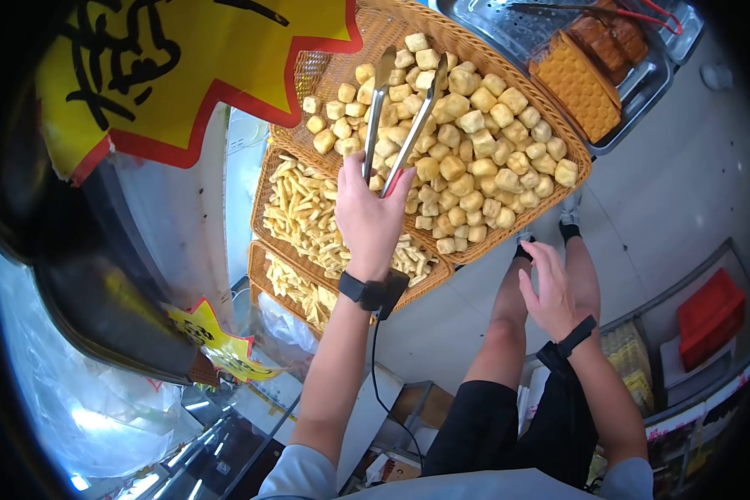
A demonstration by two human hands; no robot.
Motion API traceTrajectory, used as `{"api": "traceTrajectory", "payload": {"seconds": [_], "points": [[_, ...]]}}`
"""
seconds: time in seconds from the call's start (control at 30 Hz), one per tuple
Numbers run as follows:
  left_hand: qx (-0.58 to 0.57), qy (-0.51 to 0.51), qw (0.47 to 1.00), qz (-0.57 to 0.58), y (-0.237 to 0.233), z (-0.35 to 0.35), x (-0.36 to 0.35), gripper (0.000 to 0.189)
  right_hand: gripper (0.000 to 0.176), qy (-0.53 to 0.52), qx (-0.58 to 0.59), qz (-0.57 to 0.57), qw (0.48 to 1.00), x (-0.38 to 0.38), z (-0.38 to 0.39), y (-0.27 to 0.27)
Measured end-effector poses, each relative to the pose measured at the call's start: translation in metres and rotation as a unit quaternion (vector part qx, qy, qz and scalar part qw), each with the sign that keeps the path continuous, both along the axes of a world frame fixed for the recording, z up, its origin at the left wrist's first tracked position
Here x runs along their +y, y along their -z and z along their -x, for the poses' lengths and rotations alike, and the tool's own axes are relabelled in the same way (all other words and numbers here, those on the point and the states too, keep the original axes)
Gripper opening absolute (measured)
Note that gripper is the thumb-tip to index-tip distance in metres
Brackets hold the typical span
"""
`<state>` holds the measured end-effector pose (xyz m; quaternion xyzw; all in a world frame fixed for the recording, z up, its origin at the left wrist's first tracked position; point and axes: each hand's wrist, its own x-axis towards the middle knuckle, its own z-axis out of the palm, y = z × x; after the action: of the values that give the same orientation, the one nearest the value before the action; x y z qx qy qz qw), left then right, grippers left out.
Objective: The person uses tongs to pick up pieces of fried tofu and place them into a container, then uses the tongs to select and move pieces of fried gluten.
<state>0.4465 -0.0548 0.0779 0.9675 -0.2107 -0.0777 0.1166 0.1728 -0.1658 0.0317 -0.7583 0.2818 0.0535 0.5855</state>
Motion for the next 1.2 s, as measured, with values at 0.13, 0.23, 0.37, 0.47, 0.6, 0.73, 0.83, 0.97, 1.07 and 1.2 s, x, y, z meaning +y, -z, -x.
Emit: {"api": "traceTrajectory", "payload": {"seconds": [0.13, 0.23, 0.37, 0.47, 0.6, 0.73, 0.83, 0.97, 1.07, 1.2], "points": [[-0.033, -0.010, 0.999, 0.017, 0.002, -0.011, 0.018, 0.064, 0.046, -0.007, -0.004, 0.007, 1.000, 0.000, 0.000, 0.001], [-0.023, -0.038, 0.999, 0.004, -0.003, -0.017, 0.033, 0.066, 0.046, -0.005, -0.001, 0.004, 1.000, 0.002, 0.000, 0.001], [0.022, -0.119, 0.993, -0.011, -0.014, -0.017, 0.055, 0.070, 0.046, 0.003, 0.006, -0.004, 1.000, 0.003, 0.002, 0.003], [-0.003, -0.144, 0.989, 0.017, -0.009, -0.025, 0.091, 0.067, 0.046, 0.006, 0.004, -0.009, 1.000, 0.005, 0.004, 0.004], [0.022, -0.211, 0.977, -0.015, -0.019, -0.033, 0.094, 0.069, 0.047, -0.003, 0.010, -0.002, 1.000, 0.007, 0.007, 0.005], [0.006, -0.208, 0.978, -0.024, -0.013, -0.041, 0.095, 0.072, 0.049, -0.009, 0.007, 0.003, 1.000, 0.011, 0.009, 0.007], [0.018, -0.212, 0.977, -0.014, -0.005, -0.049, 0.091, 0.073, 0.049, -0.009, 0.020, -0.016, 1.000, 0.011, 0.008, 0.004], [0.045, -0.227, 0.972, -0.042, -0.003, -0.057, 0.083, 0.068, 0.049, -0.010, 0.009, -0.005, 1.000, 0.013, 0.008, 0.005], [0.039, -0.234, 0.970, -0.051, 0.013, -0.065, 0.098, 0.064, 0.049, -0.010, 0.008, -0.005, 1.000, 0.015, 0.008, 0.005], [0.064, -0.254, 0.964, -0.041, 0.017, -0.071, 0.103, 0.064, 0.049, -0.010, 0.006, -0.010, 1.000, 0.017, 0.010, 0.006]]}}
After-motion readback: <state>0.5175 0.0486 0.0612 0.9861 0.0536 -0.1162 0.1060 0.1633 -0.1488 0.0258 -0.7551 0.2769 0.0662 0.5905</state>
